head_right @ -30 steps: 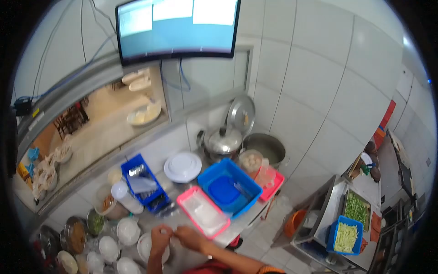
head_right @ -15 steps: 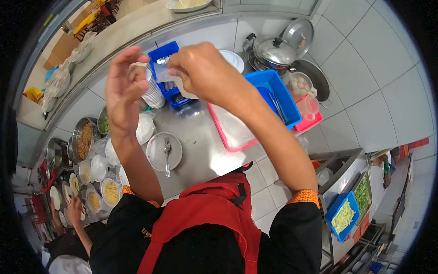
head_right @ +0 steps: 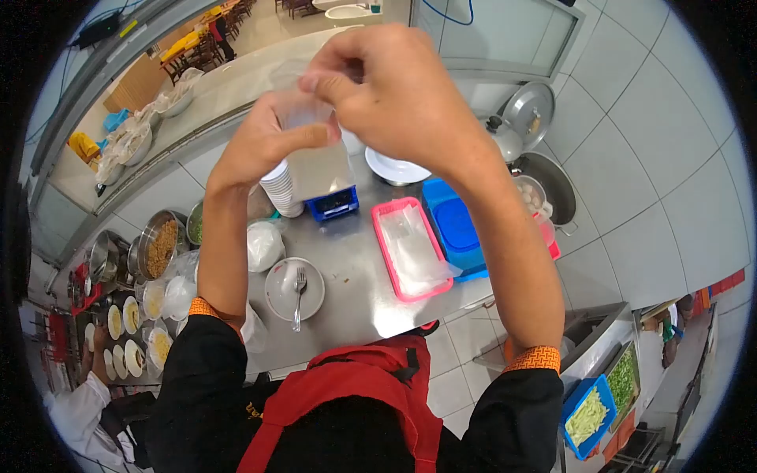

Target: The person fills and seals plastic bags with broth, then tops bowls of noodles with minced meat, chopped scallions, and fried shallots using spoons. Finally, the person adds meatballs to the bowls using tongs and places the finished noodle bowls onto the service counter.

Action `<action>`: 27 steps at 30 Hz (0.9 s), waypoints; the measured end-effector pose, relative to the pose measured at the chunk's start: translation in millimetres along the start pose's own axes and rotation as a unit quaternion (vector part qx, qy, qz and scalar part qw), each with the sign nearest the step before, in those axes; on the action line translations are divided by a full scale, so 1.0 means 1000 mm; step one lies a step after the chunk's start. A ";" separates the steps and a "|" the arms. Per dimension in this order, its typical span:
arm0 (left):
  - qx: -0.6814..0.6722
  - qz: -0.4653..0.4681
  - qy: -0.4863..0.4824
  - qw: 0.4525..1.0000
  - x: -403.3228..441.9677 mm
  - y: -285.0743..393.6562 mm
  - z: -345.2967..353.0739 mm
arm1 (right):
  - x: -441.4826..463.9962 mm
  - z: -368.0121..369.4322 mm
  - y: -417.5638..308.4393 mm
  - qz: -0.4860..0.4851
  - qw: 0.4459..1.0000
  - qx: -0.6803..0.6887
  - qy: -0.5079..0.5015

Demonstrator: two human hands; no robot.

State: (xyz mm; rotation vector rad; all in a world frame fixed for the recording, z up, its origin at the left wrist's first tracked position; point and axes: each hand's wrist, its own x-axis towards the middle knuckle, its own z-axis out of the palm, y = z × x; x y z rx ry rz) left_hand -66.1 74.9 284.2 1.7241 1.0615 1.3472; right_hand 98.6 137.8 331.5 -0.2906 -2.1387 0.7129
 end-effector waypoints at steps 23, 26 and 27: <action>0.123 0.191 0.031 0.973 0.030 0.053 -0.028 | 0.021 -0.017 -0.006 -0.403 0.650 -0.644 0.023; 0.157 0.161 0.035 0.974 0.017 0.058 -0.020 | 0.017 -0.029 -0.011 -0.424 0.665 -0.615 -0.001; 0.180 0.149 0.034 0.972 0.013 0.060 -0.019 | 0.017 -0.034 -0.013 -0.430 0.665 -0.609 -0.039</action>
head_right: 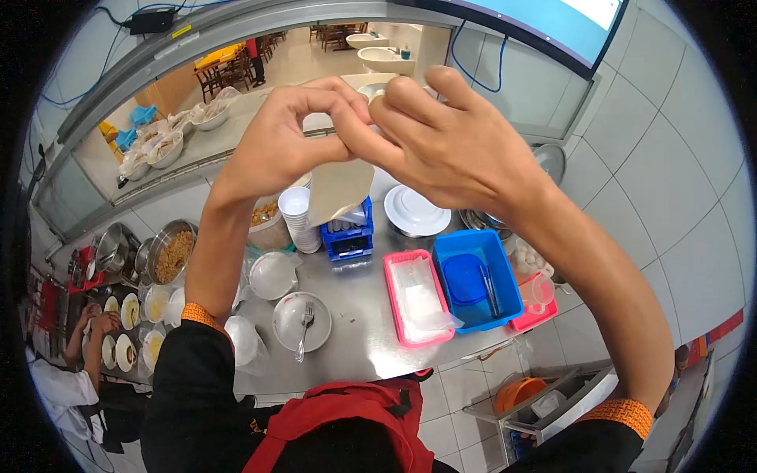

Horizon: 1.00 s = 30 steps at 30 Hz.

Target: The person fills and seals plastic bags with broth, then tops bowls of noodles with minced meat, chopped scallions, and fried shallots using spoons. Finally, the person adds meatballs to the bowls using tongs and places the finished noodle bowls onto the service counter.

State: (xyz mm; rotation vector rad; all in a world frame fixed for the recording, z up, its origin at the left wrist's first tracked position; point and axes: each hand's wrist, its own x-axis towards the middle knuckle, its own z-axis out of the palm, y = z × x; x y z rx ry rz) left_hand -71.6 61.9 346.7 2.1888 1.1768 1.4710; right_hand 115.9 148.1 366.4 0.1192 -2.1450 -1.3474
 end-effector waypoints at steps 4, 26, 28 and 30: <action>0.034 0.062 0.053 0.996 -0.008 0.014 0.003 | -0.004 -0.010 0.006 0.003 0.998 0.051 0.027; -0.233 -0.149 0.188 0.943 -0.063 -0.037 0.075 | -0.035 -0.004 -0.111 0.320 0.909 0.267 0.023; -0.182 -0.130 0.193 0.955 -0.069 -0.039 0.079 | -0.038 -0.006 -0.113 0.269 0.931 0.233 -0.086; -0.142 -0.123 0.206 0.960 -0.070 -0.044 0.080 | -0.035 -0.013 -0.109 0.256 0.932 0.237 -0.100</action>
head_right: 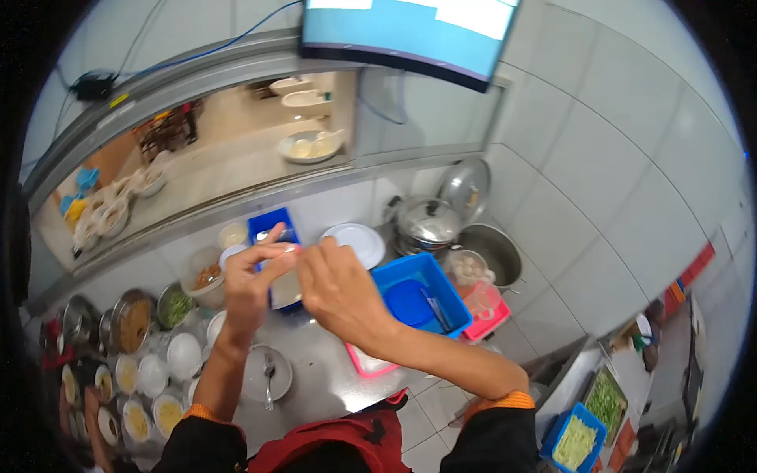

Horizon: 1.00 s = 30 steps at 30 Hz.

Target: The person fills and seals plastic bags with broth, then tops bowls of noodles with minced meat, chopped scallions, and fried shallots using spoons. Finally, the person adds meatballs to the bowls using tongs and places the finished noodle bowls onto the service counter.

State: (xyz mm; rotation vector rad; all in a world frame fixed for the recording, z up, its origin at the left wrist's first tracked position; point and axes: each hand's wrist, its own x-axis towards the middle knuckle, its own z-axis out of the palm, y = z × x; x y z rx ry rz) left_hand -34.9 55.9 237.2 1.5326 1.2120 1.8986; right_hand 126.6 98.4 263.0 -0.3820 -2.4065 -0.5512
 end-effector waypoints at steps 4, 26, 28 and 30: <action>0.083 0.083 -0.014 0.993 0.002 0.000 -0.001 | 0.006 -0.005 0.001 -0.019 1.000 -0.006 -0.007; 0.198 0.040 -0.250 0.947 0.026 0.136 -0.058 | 0.055 -0.080 0.002 -0.264 0.951 0.033 0.157; 0.279 0.117 -0.328 0.895 0.025 0.153 -0.063 | 0.051 -0.082 -0.005 -0.271 0.944 0.066 0.177; 0.295 0.137 -0.296 0.898 0.015 0.153 -0.065 | 0.046 -0.077 -0.007 -0.254 0.937 0.079 0.226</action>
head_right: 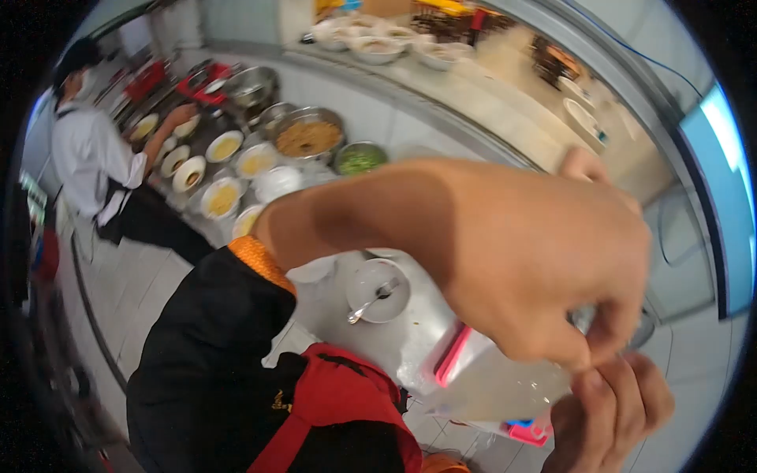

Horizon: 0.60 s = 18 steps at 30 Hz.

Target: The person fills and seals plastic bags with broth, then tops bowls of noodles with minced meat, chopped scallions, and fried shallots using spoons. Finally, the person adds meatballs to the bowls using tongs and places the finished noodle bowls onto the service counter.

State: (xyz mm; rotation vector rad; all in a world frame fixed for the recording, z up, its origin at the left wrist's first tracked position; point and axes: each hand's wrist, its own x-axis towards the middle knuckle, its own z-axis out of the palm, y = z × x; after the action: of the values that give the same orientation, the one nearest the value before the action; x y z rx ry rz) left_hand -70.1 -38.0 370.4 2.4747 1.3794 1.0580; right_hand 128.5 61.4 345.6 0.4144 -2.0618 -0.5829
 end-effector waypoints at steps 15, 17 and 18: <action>-0.223 -0.128 0.198 0.946 -0.086 -0.057 0.158 | -0.077 0.055 -0.069 0.389 0.813 0.398 -0.171; -0.222 -0.142 0.222 0.939 -0.089 -0.055 0.176 | -0.085 0.056 -0.072 0.408 0.797 0.406 -0.183; -0.217 -0.153 0.244 0.933 -0.090 -0.054 0.185 | -0.091 0.058 -0.073 0.425 0.783 0.412 -0.191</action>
State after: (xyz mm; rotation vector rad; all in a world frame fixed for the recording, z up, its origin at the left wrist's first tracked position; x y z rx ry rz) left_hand -23.8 -36.6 162.9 1.6863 1.3840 1.7425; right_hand 130.8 59.8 215.3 -0.2180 -2.5103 0.8898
